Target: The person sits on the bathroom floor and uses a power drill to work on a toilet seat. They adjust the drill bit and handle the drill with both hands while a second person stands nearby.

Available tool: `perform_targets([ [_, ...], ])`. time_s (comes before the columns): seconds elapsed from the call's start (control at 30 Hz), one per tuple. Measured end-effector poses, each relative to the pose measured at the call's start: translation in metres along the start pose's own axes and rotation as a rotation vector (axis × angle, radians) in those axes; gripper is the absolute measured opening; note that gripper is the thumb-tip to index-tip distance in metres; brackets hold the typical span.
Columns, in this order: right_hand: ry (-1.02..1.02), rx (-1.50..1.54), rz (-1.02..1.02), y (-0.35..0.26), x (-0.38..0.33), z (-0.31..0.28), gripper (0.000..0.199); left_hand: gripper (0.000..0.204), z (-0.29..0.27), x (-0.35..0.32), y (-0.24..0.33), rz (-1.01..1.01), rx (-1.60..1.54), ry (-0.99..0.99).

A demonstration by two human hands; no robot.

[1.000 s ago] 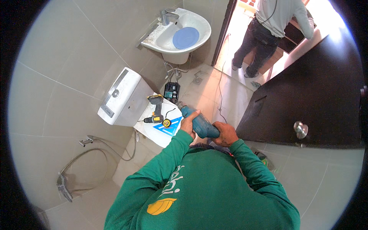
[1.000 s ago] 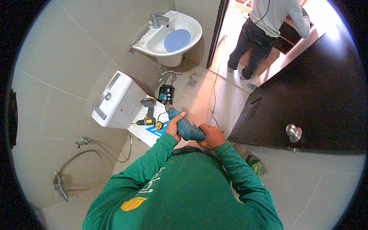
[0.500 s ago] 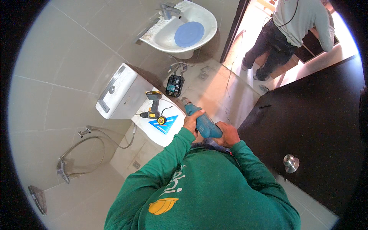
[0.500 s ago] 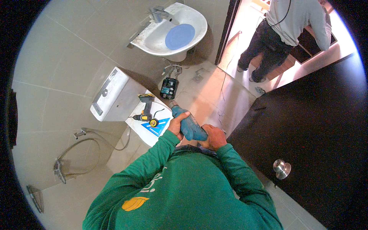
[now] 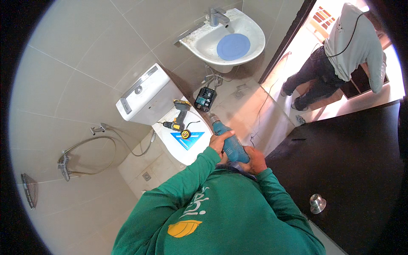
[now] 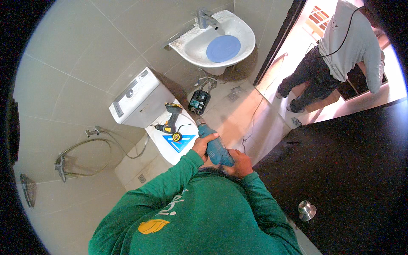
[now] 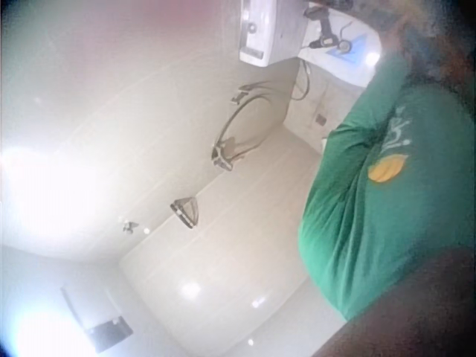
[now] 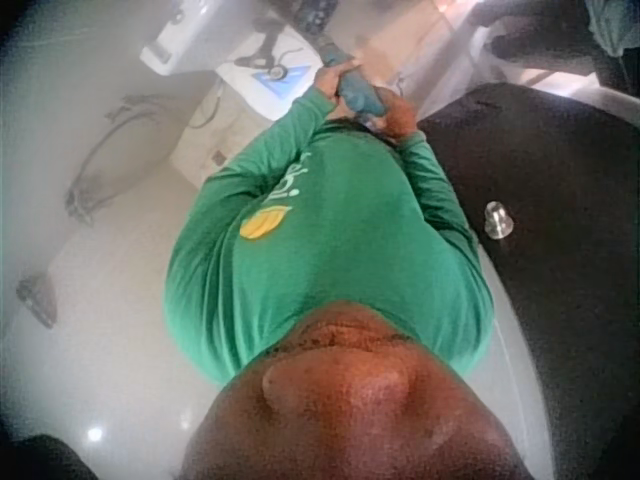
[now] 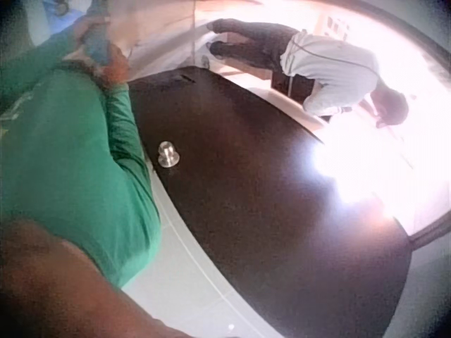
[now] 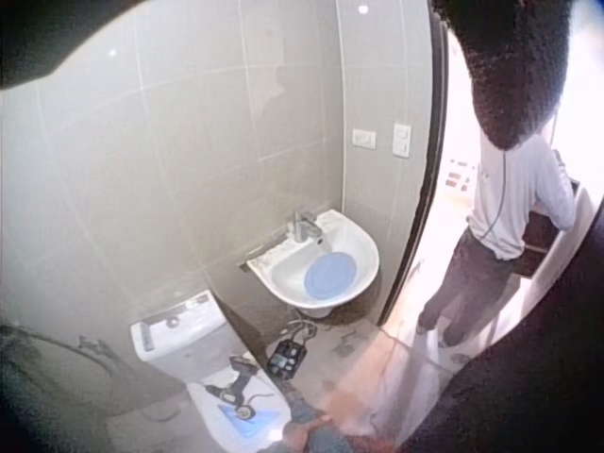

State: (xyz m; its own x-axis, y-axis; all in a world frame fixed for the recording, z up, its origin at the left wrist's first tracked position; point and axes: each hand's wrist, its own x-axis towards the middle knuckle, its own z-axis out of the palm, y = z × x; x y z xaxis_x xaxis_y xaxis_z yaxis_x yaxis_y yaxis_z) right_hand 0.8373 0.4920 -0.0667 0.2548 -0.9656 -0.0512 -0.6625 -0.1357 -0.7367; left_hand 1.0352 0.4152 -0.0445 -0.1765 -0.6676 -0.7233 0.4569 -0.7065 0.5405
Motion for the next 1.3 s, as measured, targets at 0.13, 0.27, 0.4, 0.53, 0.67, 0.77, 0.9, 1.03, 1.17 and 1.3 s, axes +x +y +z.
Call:
perform_targets([
  [0.13, -0.042, 0.041, -0.077, -0.007, 0.007, 0.003, 0.072, 0.042, -0.022, 0.009, -0.01, 0.058, -0.024, -0.003],
  [0.27, -0.113, 0.147, 0.004, -0.023, 0.012, 0.0, 0.065, 0.047, -0.027, -0.005, -0.005, 0.071, 0.028, 0.006],
  [0.4, -0.14, 0.592, 0.237, -0.024, 0.018, -0.011, 0.049, 0.052, -0.04, -0.018, 0.017, -0.013, -0.081, -0.059],
  [0.53, -0.204, 1.0, 0.372, -0.019, 0.043, -0.038, 0.054, 0.055, -0.032, -0.04, 0.03, 0.038, -0.333, -0.191],
  [0.67, -0.247, 1.295, 0.362, -0.029, 0.066, -0.06, 0.062, 0.065, -0.028, -0.044, 0.032, 0.197, -0.307, -0.219],
  [0.77, -0.312, 1.411, 0.345, -0.026, 0.074, -0.065, 0.061, 0.064, -0.02, -0.041, 0.036, 0.229, -0.217, -0.228],
  [0.9, -0.342, 1.47, 0.407, -0.03, 0.078, -0.063, 0.06, 0.062, -0.01, -0.033, 0.05, 0.207, -0.045, -0.174],
  [1.03, -0.307, 1.259, 0.368, -0.029, 0.077, -0.058, 0.053, 0.072, -0.01, -0.028, 0.051, 0.167, 0.011, -0.214],
  [1.17, -0.322, 0.878, 0.221, -0.038, 0.074, -0.066, 0.038, 0.061, -0.016, -0.04, 0.042, 0.181, -0.086, -0.227],
  [1.3, -0.3, 0.631, 0.179, -0.035, 0.067, -0.065, 0.037, 0.05, -0.019, -0.052, 0.037, 0.161, -0.242, -0.223],
])
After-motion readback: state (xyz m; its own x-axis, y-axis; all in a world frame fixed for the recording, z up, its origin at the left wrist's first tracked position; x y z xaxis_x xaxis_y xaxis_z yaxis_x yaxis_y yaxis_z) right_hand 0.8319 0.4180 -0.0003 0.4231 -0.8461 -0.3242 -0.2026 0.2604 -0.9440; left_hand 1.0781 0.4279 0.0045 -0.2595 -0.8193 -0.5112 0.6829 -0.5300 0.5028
